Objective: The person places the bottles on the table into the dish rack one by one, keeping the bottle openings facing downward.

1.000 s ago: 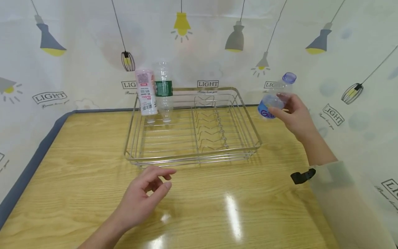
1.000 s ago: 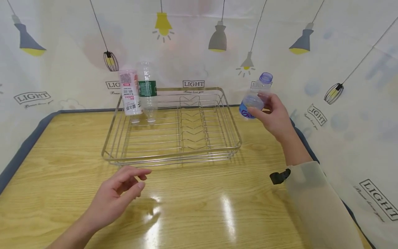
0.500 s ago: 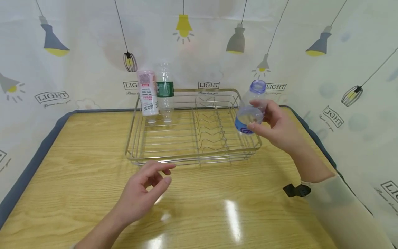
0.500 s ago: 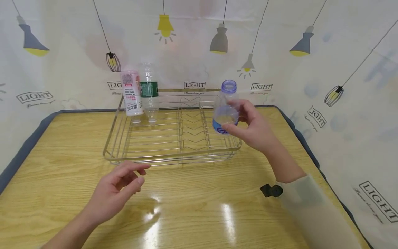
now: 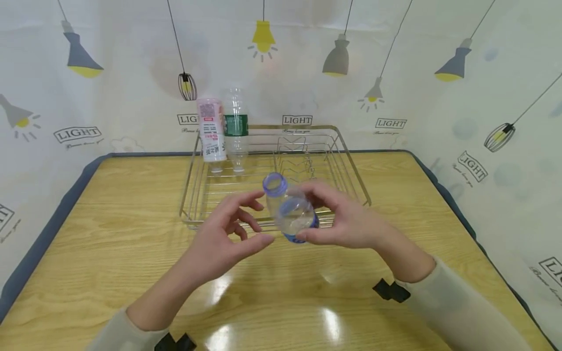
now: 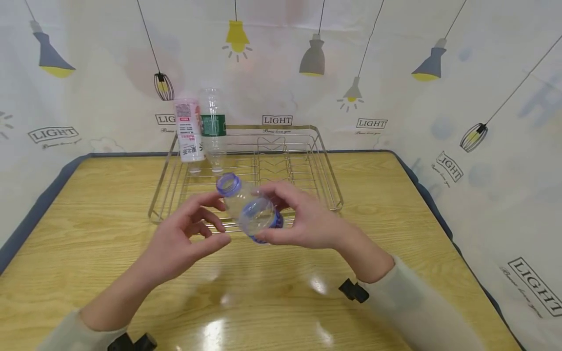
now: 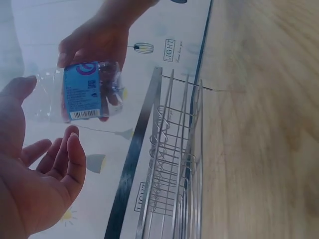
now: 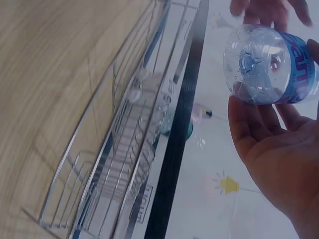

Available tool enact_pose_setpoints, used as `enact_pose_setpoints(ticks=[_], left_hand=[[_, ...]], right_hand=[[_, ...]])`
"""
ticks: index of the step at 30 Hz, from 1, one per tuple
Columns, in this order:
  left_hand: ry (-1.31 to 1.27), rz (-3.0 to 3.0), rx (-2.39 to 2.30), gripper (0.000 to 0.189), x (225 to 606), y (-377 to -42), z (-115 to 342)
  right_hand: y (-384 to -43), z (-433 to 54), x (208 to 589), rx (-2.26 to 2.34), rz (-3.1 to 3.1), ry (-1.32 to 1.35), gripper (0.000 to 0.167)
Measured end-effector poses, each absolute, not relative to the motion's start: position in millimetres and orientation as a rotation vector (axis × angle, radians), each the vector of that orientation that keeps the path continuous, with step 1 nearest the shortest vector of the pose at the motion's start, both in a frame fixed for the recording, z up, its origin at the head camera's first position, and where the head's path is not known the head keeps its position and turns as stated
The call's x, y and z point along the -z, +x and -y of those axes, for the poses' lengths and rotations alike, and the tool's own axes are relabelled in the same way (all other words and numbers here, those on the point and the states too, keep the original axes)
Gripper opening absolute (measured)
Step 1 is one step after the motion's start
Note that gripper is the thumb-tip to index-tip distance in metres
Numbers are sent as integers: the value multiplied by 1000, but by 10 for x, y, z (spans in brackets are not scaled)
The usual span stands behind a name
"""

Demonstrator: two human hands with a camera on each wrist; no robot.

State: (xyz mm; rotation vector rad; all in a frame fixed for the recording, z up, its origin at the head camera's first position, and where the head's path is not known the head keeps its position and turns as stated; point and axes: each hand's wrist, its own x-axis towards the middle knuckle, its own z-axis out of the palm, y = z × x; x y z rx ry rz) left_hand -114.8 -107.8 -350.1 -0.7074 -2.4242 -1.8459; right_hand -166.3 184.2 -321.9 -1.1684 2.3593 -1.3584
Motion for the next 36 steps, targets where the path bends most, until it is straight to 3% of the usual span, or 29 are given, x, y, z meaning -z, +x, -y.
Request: enact_pose_setpoints(ticks=[5,14,24,31,36], left_hand=[[-777,2387,1868,70,3447,-1223,996],[-798,2323,1860,54,3470,-1194,1018],[-687,2179,2103,57,3491,-1155,1097],[-695,2172,2137,58,3518,-1152,1116],[-718,2209,2114,73,3517,-1138,1195]], right_hand=[[-1618,-1733,3299,1342,-2270,-1214,68],[-1609,-1727,3341,1313,-2302,-1154,71],[-1610,-1834,3411,1442,-2213,-1017,75],[-1618,-1840,3430,1523,-2148,-1001,65],[-1631,-1875,3434,1533,-2166,-989,64]])
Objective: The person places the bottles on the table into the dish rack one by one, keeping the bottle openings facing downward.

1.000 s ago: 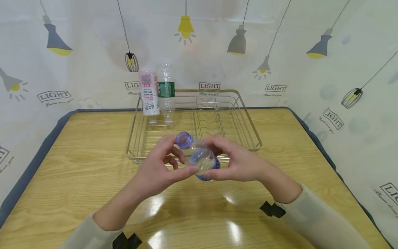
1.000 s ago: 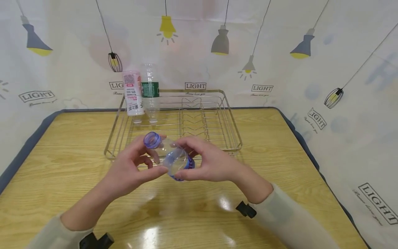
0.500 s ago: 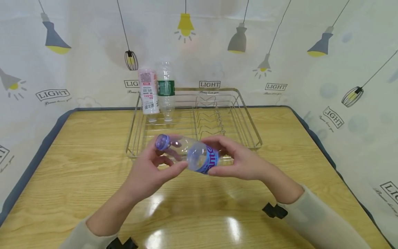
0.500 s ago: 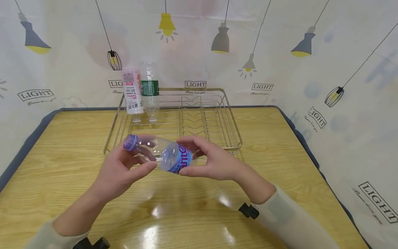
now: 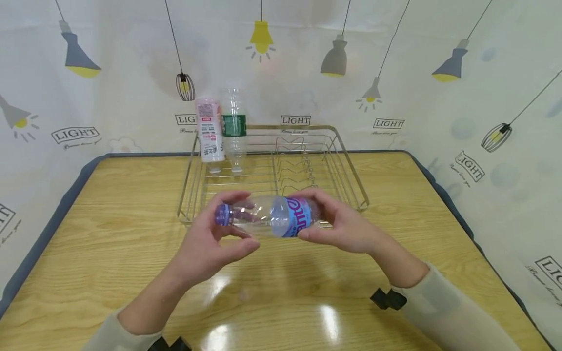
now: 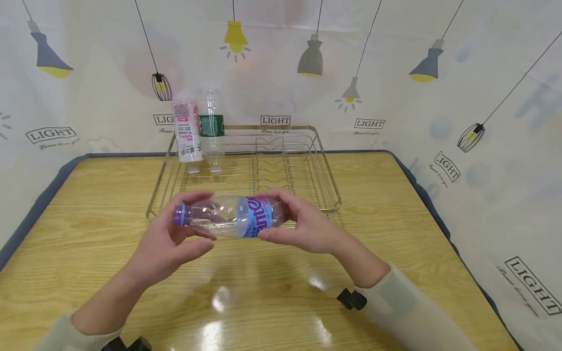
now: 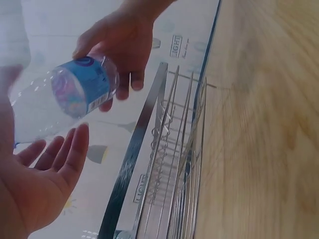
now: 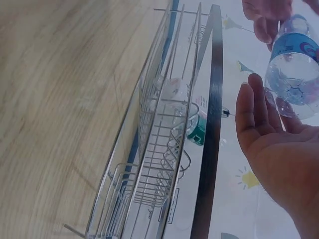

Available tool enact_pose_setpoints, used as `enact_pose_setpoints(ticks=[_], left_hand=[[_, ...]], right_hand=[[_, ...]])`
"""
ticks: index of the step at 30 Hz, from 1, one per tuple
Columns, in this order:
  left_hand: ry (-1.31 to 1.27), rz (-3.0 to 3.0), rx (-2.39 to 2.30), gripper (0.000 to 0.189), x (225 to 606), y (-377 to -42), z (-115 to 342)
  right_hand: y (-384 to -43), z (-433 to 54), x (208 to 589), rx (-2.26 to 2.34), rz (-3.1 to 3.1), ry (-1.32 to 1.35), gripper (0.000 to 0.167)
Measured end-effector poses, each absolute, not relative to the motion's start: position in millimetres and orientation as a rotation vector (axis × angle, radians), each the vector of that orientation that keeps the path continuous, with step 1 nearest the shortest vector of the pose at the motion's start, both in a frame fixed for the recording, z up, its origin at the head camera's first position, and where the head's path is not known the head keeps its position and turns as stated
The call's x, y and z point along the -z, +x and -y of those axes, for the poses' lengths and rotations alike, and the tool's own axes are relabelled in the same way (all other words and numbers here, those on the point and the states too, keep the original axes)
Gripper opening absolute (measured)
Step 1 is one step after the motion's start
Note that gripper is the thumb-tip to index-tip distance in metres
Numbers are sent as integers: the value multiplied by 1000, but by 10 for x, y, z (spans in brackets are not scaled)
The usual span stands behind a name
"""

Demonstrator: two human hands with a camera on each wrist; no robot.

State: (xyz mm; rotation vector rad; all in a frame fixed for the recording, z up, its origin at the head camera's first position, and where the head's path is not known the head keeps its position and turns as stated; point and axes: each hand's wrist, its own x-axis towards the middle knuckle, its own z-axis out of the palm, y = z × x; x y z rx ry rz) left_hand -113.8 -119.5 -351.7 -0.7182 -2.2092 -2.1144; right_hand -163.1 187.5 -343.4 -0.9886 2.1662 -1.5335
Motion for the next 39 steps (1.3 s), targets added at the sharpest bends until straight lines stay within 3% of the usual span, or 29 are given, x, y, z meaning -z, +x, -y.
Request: enact_pose_setpoints(ticks=[4,11,16,25,32,39], left_hand=[[-727,2257,1929,78,3476,-1145,1336],[-859,2484,1399,65,3372,-1192,1374],[-927,2510,1262,60,3358,-1188,1342],[-733,2497,1451,49,3340,-1167,1273],[-674,2457,1615,39,3363,-1174,1187],[-595,2559,1775,38,3397,-1141,1116]], right_hand=[[-1658,-1897,3428,1520,-2188,-996,64],[-1645,-1888,3418,1476,-2221,-1004,68],[-1635,-1898,3405,1461,-2243,-987,69],[-1643,-1904,3360,1601,-2179,-889,81],[-1617,-1861,3362,1629,-2140,-870,66],[-1617,-1782,3340,1756,-2038,-818,62]])
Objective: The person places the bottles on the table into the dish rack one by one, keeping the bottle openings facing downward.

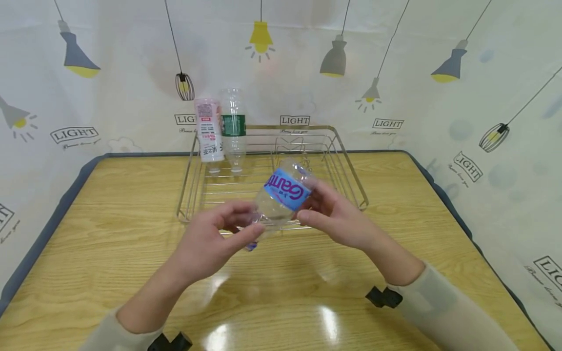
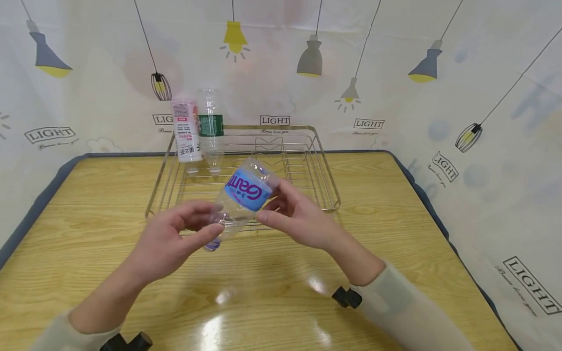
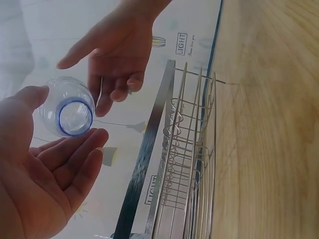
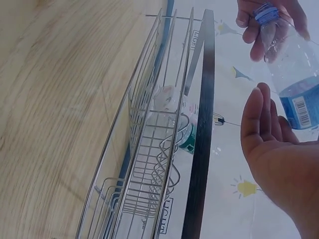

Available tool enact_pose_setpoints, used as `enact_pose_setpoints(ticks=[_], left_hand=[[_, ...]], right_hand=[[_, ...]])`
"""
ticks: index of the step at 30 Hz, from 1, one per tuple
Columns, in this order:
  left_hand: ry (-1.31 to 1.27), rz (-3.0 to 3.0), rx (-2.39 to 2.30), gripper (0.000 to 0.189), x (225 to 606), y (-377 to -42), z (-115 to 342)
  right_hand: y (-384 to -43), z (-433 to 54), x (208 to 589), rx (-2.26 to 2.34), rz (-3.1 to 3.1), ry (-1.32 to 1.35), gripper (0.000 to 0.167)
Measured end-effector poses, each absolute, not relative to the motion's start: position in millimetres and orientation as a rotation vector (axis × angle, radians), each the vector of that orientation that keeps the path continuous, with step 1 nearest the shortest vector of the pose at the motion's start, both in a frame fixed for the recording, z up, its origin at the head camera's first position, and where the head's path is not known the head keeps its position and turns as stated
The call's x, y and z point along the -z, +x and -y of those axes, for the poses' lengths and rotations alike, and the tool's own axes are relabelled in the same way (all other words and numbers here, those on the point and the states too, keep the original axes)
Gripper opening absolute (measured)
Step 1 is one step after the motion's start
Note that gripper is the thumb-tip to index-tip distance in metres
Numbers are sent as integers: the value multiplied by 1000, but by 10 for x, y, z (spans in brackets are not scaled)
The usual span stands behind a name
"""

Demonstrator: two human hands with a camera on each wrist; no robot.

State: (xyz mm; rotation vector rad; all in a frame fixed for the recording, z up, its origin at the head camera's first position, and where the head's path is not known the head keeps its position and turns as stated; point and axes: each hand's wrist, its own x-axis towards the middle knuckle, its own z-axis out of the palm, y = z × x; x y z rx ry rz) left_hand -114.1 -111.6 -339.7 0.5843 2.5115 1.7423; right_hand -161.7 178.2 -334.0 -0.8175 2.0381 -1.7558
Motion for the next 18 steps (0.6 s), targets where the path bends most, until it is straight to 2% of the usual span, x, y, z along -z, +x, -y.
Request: enact_pose_setpoints(ticks=[6,11,18], left_hand=[[509,-2475,-1631,37,3407,-1133,1066],[528,-2431,-1616,32,3443,-1141,1032],[536,-2385,-1602,34,3470,-1151,988]], right_hand=[[-1623,-1704,3321,1798,-2039,-756,65],[-1621,-1649,3312,1810,-2057,-719,60],[-1618,-1600,3300,1801,-2054,-734,67]])
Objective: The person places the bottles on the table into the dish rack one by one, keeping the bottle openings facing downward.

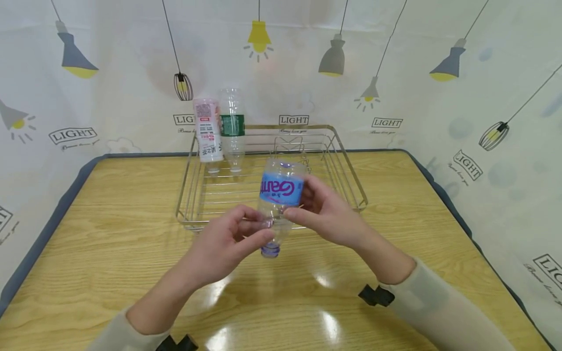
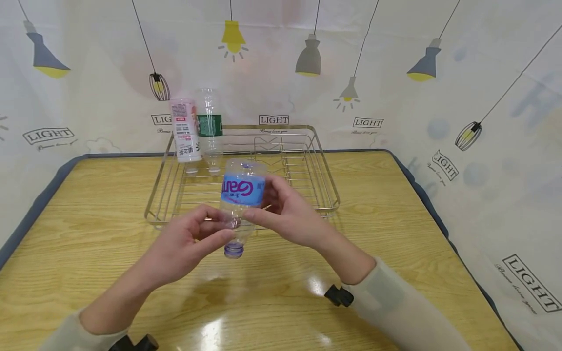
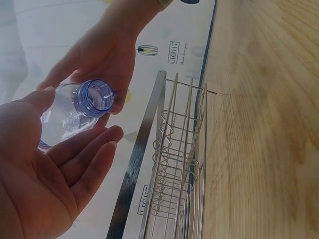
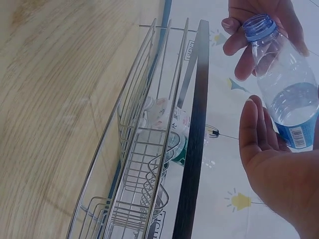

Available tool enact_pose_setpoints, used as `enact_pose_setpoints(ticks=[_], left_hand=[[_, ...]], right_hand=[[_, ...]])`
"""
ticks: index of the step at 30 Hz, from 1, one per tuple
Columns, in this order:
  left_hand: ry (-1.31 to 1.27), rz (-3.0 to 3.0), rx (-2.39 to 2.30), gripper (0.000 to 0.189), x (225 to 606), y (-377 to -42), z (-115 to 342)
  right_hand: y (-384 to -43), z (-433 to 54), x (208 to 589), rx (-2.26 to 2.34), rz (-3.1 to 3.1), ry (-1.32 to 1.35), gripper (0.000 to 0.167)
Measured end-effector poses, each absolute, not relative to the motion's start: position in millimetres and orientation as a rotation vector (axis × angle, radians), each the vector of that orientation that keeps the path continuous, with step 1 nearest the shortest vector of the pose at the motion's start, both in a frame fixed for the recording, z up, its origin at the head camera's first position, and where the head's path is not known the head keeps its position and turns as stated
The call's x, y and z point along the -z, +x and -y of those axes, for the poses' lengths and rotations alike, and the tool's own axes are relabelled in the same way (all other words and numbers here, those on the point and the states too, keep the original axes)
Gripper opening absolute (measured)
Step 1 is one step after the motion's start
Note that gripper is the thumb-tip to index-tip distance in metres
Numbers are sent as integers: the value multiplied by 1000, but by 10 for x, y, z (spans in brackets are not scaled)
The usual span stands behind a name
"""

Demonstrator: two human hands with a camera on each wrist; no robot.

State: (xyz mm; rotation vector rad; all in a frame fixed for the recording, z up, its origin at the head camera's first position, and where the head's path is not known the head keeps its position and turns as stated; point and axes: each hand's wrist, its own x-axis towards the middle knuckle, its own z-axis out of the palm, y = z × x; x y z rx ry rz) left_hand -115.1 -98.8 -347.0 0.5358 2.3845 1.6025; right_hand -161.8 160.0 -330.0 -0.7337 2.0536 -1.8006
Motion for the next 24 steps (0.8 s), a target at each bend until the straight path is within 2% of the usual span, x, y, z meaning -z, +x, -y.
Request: enact_pose_setpoints(ticks=[24], left_hand=[[610,-2328,-1648,35,3540,-1178,1001]], right_hand=[[-1609,-1565,3284,1765,-2150,-791,69]])
